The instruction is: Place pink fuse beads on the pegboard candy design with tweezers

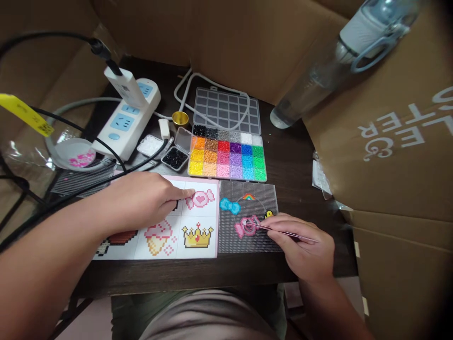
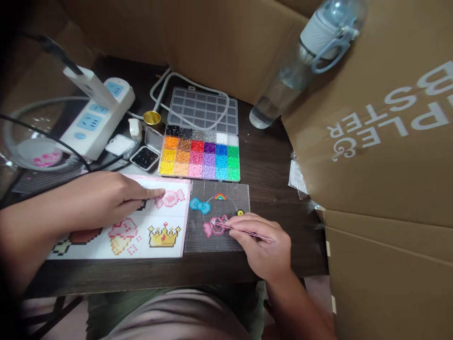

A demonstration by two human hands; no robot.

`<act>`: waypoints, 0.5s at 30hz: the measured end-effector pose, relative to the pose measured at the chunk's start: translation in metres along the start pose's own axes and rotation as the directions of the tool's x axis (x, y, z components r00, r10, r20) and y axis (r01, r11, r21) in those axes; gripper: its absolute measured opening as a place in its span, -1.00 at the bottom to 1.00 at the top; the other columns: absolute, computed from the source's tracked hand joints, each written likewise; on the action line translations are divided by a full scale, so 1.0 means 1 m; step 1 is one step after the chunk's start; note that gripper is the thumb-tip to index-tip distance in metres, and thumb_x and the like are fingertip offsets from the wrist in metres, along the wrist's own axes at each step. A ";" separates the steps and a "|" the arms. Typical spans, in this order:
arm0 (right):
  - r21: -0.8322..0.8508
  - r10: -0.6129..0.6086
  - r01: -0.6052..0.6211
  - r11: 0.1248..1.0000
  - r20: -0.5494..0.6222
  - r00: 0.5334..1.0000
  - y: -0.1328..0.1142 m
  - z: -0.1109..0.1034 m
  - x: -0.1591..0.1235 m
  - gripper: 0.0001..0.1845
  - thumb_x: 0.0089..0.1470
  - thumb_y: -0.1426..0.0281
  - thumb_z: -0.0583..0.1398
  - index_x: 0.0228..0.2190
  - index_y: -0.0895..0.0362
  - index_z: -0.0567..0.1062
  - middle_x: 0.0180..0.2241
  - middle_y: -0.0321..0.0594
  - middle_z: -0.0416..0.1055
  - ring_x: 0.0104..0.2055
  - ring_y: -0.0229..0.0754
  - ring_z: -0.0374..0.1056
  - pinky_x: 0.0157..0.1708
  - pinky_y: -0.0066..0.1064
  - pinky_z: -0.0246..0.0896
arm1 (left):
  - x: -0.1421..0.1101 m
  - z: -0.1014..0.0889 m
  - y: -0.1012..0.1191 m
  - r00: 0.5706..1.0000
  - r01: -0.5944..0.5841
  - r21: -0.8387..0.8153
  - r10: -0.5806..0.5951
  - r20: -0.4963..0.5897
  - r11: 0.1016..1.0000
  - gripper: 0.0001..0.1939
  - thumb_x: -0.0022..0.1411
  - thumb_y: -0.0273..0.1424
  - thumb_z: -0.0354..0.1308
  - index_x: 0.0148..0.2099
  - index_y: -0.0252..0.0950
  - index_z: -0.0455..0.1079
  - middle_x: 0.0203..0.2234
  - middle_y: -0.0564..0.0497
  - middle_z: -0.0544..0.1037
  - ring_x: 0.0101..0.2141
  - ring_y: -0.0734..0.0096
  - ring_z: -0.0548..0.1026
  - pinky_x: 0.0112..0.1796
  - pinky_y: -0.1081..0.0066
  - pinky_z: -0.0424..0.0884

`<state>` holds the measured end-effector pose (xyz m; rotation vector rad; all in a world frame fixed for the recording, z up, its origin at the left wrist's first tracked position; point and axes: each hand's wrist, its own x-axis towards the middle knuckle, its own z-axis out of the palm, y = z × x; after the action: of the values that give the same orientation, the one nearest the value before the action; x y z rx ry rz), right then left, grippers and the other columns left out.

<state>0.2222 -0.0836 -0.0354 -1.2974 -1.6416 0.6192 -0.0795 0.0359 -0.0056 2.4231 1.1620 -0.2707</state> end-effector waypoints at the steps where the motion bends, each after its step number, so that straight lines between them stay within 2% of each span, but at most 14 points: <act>1: -0.008 0.002 -0.002 1.000 -0.010 1.000 -0.001 -0.002 0.001 -0.82 0.01 0.58 0.31 -0.43 0.04 0.64 -0.43 -0.25 0.63 -0.41 -0.13 0.57 -0.31 -0.31 0.55 | 0.000 -0.001 0.000 0.999 -0.018 0.035 0.017 0.035 0.999 -0.48 0.23 -0.50 -0.03 0.15 0.01 0.48 -0.44 -0.05 0.60 -0.50 0.33 0.43 -0.43 0.37 0.20; 3: -0.027 -0.009 0.008 1.000 -0.026 1.000 -0.001 -0.007 0.006 -0.79 0.00 0.59 0.32 -0.41 0.02 0.64 -0.41 -0.27 0.63 -0.38 -0.14 0.57 -0.31 -0.33 0.55 | 0.000 -0.002 0.000 0.995 -0.046 0.082 0.038 0.097 0.996 -0.47 0.25 -0.47 -0.05 0.20 0.00 0.43 -0.36 -0.09 0.64 -0.43 0.24 0.50 -0.39 0.34 0.28; 6: -0.045 -0.056 0.053 0.998 -0.065 0.996 -0.001 -0.011 0.028 -0.79 -0.02 0.58 0.34 -0.39 0.00 0.65 -0.36 -0.27 0.64 -0.33 -0.15 0.58 -0.29 -0.35 0.55 | -0.001 -0.005 0.001 0.996 -0.049 0.080 0.043 0.082 0.996 -0.48 0.28 -0.44 -0.07 0.20 -0.01 0.43 -0.29 -0.11 0.66 -0.37 0.22 0.54 -0.37 0.33 0.33; 8: -0.064 -0.065 0.060 0.996 -0.077 0.995 -0.003 -0.009 0.051 -0.85 -0.02 0.51 0.36 -0.40 0.01 0.66 -0.35 -0.26 0.64 -0.32 -0.15 0.58 -0.28 -0.36 0.55 | -0.001 -0.006 0.002 0.996 -0.060 0.089 0.054 0.071 0.994 -0.47 0.28 -0.45 -0.08 0.21 -0.03 0.43 -0.27 -0.12 0.67 -0.35 0.21 0.56 -0.36 0.32 0.34; 11: -0.070 0.041 -0.044 0.997 -0.044 0.998 -0.004 0.003 0.086 -0.97 -0.03 0.40 0.37 -0.44 0.06 0.66 -0.40 -0.24 0.64 -0.42 -0.17 0.57 -0.42 -0.44 0.53 | -0.002 -0.006 0.003 0.996 -0.061 0.092 0.055 0.069 0.994 -0.46 0.27 -0.46 -0.09 0.22 -0.05 0.42 -0.24 -0.13 0.67 -0.33 0.19 0.57 -0.35 0.29 0.34; 15: -0.006 0.168 -0.168 0.986 -0.014 0.986 0.002 0.028 0.109 -0.90 -0.05 0.35 0.37 -0.46 0.13 0.65 -0.48 -0.19 0.62 -0.48 -0.16 0.56 -0.48 -0.43 0.49 | -0.002 -0.006 0.003 0.996 -0.053 0.093 0.046 0.076 0.994 -0.46 0.28 -0.45 -0.11 0.22 -0.03 0.41 -0.21 -0.14 0.66 -0.33 0.17 0.58 -0.37 0.29 0.33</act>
<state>0.1967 0.0231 -0.0110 -1.4525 -1.5351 0.7042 -0.0787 0.0359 0.0012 2.4971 1.0778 -0.4051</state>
